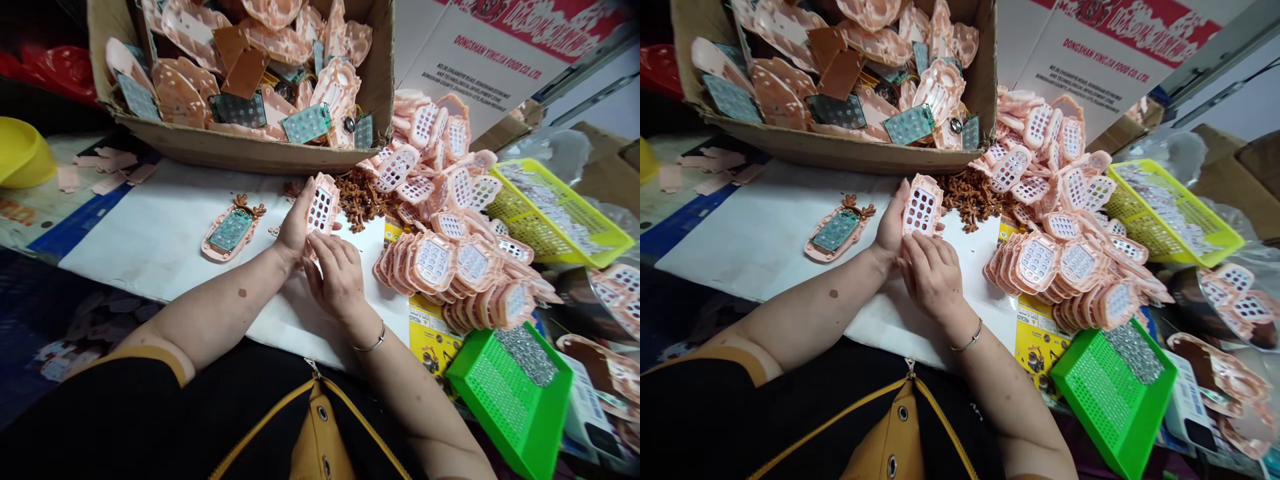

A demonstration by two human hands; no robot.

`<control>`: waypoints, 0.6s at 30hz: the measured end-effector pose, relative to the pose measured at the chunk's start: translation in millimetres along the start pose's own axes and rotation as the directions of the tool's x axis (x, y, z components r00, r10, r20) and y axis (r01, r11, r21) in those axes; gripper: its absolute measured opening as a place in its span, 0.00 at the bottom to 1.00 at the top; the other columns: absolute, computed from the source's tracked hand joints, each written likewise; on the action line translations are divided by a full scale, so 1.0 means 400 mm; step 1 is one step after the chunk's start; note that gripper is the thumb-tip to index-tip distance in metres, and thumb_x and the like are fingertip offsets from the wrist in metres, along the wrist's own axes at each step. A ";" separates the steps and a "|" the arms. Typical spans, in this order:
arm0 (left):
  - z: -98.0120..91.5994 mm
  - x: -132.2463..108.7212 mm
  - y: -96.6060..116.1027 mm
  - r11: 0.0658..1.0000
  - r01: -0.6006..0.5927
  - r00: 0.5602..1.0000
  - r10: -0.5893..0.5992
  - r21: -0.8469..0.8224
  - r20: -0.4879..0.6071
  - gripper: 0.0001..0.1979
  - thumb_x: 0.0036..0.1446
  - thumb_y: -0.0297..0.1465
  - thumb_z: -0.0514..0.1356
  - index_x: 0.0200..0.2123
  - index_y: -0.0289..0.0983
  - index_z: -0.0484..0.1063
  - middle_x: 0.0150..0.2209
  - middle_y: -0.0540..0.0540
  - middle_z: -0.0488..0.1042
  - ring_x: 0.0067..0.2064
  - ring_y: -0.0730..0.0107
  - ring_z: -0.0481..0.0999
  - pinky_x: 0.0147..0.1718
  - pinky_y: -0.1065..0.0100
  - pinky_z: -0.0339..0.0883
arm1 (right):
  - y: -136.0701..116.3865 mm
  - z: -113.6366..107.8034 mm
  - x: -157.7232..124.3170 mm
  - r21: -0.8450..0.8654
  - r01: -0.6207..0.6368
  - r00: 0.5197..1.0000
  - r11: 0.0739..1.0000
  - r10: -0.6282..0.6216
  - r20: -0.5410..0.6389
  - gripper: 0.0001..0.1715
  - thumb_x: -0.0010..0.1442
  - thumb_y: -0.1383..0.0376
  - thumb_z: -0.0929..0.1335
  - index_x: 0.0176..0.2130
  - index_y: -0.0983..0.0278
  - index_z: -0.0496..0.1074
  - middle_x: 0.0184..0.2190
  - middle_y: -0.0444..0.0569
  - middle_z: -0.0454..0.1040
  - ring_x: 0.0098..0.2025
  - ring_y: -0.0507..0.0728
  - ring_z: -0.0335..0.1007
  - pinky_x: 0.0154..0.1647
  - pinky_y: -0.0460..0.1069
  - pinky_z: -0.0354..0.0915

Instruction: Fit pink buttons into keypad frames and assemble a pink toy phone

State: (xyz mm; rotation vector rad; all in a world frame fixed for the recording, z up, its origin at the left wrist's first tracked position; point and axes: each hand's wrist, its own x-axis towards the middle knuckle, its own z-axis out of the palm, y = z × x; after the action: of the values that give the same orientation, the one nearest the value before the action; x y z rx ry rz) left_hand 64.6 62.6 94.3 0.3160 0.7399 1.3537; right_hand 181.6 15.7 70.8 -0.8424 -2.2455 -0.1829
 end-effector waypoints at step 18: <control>-0.022 0.000 0.121 0.875 -0.434 0.901 0.418 -0.216 -0.117 0.30 0.54 0.58 0.55 0.50 0.42 0.71 0.43 0.42 0.78 0.48 0.58 0.79 0.45 0.63 0.73 | 0.181 0.025 0.105 0.052 -0.444 0.865 0.895 0.412 0.285 0.14 0.61 0.61 0.67 0.43 0.64 0.77 0.42 0.56 0.81 0.44 0.62 0.76 0.47 0.57 0.70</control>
State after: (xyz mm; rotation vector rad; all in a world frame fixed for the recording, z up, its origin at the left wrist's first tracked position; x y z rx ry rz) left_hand 22.0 71.3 117.2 0.2516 0.5715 1.8641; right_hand 198.5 97.1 83.5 -1.3431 -2.2152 0.2865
